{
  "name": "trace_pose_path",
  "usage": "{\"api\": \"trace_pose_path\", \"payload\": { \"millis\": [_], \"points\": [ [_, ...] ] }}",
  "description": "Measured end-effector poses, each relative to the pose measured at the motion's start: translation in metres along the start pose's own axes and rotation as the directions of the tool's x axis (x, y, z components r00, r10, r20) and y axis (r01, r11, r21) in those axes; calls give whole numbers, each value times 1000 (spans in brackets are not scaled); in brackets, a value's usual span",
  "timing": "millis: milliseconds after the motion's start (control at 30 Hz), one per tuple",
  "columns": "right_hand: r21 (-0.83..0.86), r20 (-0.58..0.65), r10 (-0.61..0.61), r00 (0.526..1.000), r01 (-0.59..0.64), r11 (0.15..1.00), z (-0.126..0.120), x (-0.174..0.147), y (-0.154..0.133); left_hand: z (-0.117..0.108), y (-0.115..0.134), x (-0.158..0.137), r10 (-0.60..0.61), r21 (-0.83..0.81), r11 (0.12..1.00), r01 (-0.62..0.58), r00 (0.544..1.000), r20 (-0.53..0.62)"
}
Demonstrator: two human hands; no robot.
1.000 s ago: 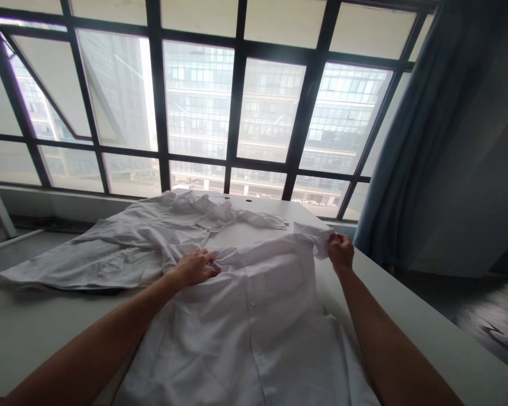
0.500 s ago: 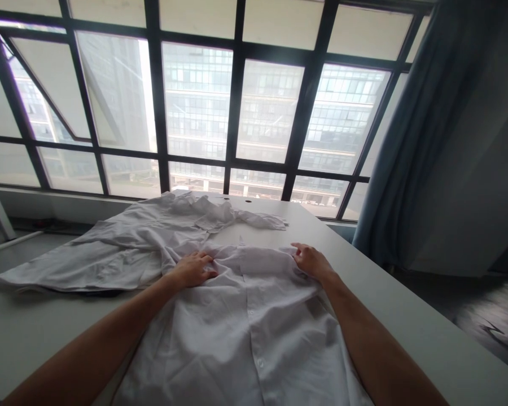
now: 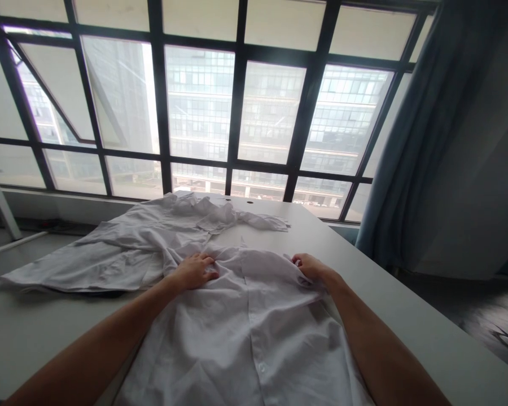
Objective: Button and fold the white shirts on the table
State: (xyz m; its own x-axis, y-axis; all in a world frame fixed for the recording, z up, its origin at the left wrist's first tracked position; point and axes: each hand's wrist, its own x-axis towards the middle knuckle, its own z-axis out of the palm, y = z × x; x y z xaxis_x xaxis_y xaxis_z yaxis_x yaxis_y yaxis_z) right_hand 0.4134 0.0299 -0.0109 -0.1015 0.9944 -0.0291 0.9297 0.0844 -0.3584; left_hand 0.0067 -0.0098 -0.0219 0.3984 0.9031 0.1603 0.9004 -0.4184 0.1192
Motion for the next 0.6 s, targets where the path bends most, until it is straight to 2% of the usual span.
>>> {"api": "trace_pose_path", "payload": {
  "millis": [100, 167, 200, 233, 267, 300, 333, 367, 400, 433, 467, 500, 533, 567, 600],
  "points": [
    [38, -73, 43, 996, -40, 998, -2, 4, -4, 0, 0, 0, -10, 7, 1000, 10, 1000, 10],
    [112, -89, 50, 995, -39, 993, -11, 7, -4, 0, 0, 1, -12, 10, 1000, 12, 1000, 15],
    [177, -138, 70, 988, -45, 983, -18, 7, -2, 1, -1, 1, -10, 11, 1000, 10, 1000, 15],
    [266, -250, 127, 960, -58, 962, -28, 7, 2, 1, -1, 1, -6, 11, 1000, 6, 1000, 13],
    [367, -401, 227, 887, -72, 927, -38, 5, 8, 2, -2, 1, -2, 10, 1000, 2, 1000, 8],
    [477, -545, 356, 759, -68, 876, -48, 2, 16, 3, -3, 2, 1, 9, 1000, -1, 1000, 2],
    [570, -653, 491, 576, -54, 820, -56, -3, 25, 3, -3, 2, 5, 7, 1000, -5, 1000, -5],
    [612, -696, 570, 437, -55, 789, -64, -8, 35, 4, -4, 2, 7, 4, 1000, -7, 1000, -10],
    [628, -712, 609, 349, -70, 775, -68, -14, 44, 4, -4, 2, 10, 2, 1000, -10, 1000, -14],
    [635, -719, 631, 291, -92, 767, -69, -19, 52, 4, -3, 2, 12, 0, 1000, -12, 1000, -15],
    [631, -728, 636, 258, -114, 768, -68, -24, 58, 4, -2, 3, 12, 1, 1000, -12, 1000, -14],
    [609, -740, 620, 259, -133, 782, -64, -26, 62, 4, -2, 3, 11, 3, 1000, -11, 1000, -10],
    [565, -752, 582, 311, -152, 811, -59, -27, 64, 3, -1, 3, 9, 8, 1000, -9, 1000, -4],
    [495, -742, 516, 428, -168, 852, -53, -26, 64, 2, 1, 3, 5, 12, 1000, -5, 1000, 4],
    [413, -689, 428, 585, -168, 895, -48, -23, 62, 1, 1, 3, 0, 16, 1000, 0, 1000, 13]
  ]
}}
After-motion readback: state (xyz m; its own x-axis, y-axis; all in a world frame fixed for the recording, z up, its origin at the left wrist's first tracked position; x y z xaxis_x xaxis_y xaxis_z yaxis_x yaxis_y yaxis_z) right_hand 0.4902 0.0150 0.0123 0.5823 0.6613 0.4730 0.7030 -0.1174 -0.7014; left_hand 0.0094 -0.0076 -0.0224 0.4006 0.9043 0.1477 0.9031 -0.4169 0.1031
